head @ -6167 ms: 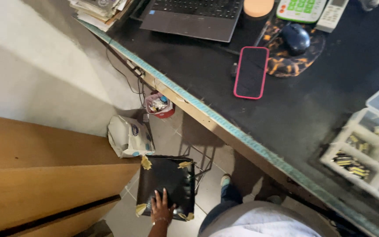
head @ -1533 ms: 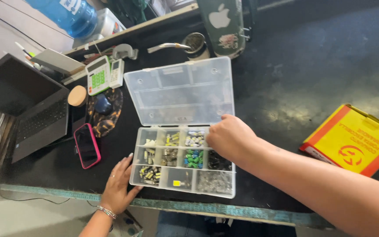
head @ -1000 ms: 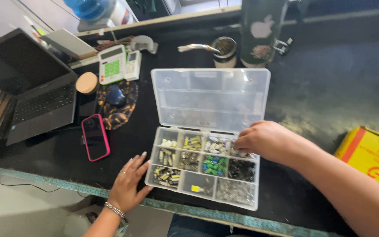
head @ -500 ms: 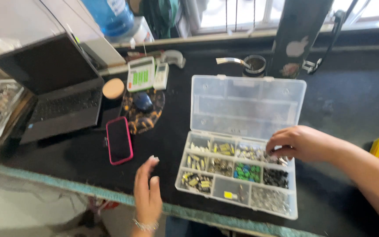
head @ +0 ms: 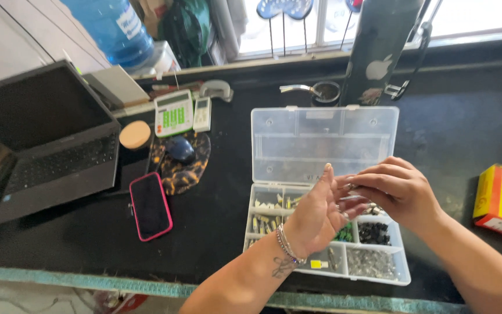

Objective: The person opens a compartmentalized plastic box and sorts small electronic components by type. They pick up groups of cylindrical and rectangular parts, separate them by color and shape, and place them into distinct piles on the table.

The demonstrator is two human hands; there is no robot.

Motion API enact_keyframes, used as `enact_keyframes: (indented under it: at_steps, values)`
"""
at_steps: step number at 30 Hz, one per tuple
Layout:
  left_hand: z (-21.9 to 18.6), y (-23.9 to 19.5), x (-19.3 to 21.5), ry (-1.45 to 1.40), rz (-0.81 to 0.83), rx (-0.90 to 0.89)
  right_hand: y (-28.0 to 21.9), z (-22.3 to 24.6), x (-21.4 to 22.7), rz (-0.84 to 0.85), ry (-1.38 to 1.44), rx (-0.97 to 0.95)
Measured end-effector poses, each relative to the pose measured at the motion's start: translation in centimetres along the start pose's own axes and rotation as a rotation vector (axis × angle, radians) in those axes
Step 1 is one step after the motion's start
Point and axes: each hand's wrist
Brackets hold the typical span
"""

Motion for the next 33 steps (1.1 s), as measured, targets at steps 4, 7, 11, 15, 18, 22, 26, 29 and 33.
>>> enact_keyframes:
  at_steps: [4, 7, 11, 15, 18, 22, 26, 29, 33]
  values:
    - [1.5, -1.0, -0.1, -0.052, 0.021, -0.024, -1.2, -0.9, -0.8, 0.054, 0.006, 0.01]
    - [2.4, -1.0, -0.3, -0.029, 0.062, -0.103, -2.2, -0.8, -0.5, 0.083, -0.033, 0.035]
    - [2.9, -0.7, -0.1, -0.069, -0.034, -0.022, -2.2, 0.5, 0.3, -0.005, -0.071, -0.001]
    - [4.0, -0.6, 0.1, -0.041, 0.11, -0.031, -2.8, 0.5, 0.3, 0.098, -0.102, 0.04]
    - [3.5, -0.6, 0.0, -0.063, 0.021, -0.03, -1.9, -0.2, 1.2, 0.116, -0.005, 0.012]
    - [2.1, -1.0, -0.7, -0.084, -0.065, -0.083, -1.8, -3.1, 4.6, 0.221, -0.167, -0.051]
    - [0.7, -1.0, -1.3, 0.036, -0.17, -0.209, -3.0, -5.0, 3.4, 0.546, -0.242, -0.278]
    - [0.1, -1.2, -1.6, 0.023, -0.219, -0.214, -3.4, -5.2, 1.9, 0.631, -0.228, -0.327]
    - [2.0, 0.4, 1.0, -0.08, -0.101, -0.227, -3.2, -3.6, 0.1, 0.706, -0.503, -0.358]
Point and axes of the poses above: each hand's wrist, its own y-axis towards the middle knuckle, its own x-axis out of the back of the hand, z = x × y, and after that the axes turned 3 degrees about y, right-handed
